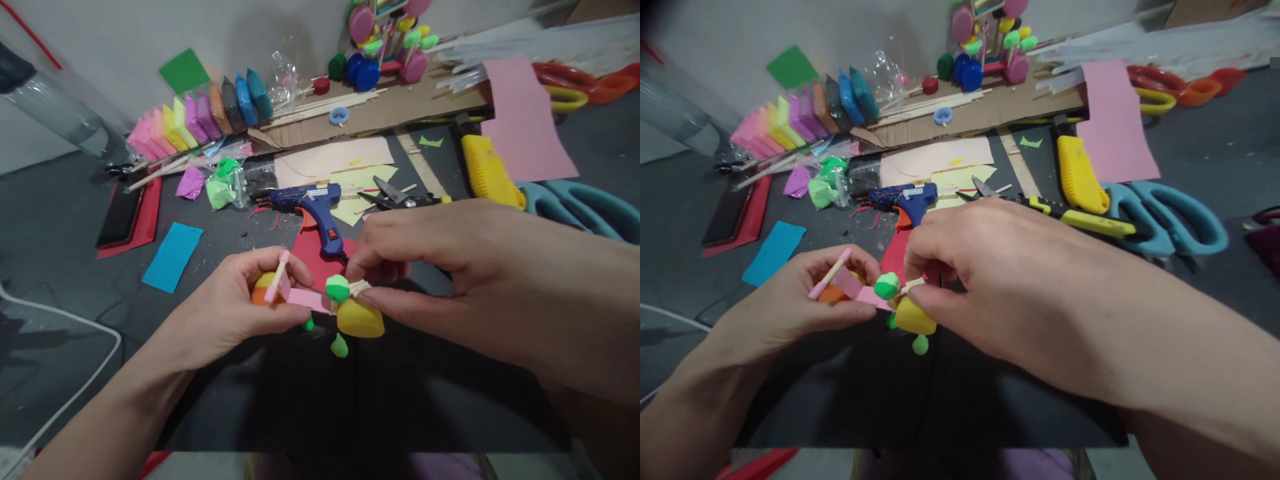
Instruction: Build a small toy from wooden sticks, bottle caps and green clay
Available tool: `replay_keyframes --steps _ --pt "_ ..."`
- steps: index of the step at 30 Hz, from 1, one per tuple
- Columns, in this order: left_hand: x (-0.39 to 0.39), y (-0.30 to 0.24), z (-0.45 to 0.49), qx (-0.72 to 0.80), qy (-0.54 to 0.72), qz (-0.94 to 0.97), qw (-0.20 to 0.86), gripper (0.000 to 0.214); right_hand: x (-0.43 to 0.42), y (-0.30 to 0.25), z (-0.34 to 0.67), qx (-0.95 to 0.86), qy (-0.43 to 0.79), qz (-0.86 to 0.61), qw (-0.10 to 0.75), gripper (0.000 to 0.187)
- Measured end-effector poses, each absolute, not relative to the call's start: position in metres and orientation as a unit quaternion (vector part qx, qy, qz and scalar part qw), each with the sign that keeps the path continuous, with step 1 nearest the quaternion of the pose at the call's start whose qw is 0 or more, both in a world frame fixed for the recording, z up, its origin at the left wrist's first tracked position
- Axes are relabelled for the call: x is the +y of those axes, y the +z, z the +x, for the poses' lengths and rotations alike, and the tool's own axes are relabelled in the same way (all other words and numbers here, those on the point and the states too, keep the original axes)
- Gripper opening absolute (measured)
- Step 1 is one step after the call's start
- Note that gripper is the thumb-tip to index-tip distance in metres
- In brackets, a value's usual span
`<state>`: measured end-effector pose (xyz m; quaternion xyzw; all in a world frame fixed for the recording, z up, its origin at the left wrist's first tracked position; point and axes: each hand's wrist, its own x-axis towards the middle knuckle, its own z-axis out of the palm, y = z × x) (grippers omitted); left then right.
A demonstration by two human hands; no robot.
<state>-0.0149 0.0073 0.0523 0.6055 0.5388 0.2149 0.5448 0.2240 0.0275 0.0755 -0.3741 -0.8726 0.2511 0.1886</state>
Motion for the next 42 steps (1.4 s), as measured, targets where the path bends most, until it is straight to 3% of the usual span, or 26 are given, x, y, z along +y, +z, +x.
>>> replay_keyframes --steps 11,42 --pt "0.004 0.051 -0.013 0.549 0.221 0.626 0.508 0.013 0.024 0.077 0.227 -0.845 0.280 -0.429 0.152 0.023" --pt "0.003 0.049 -0.013 0.564 0.239 0.579 0.538 0.018 0.028 0.089 0.225 -0.783 0.380 -0.480 0.107 0.013"
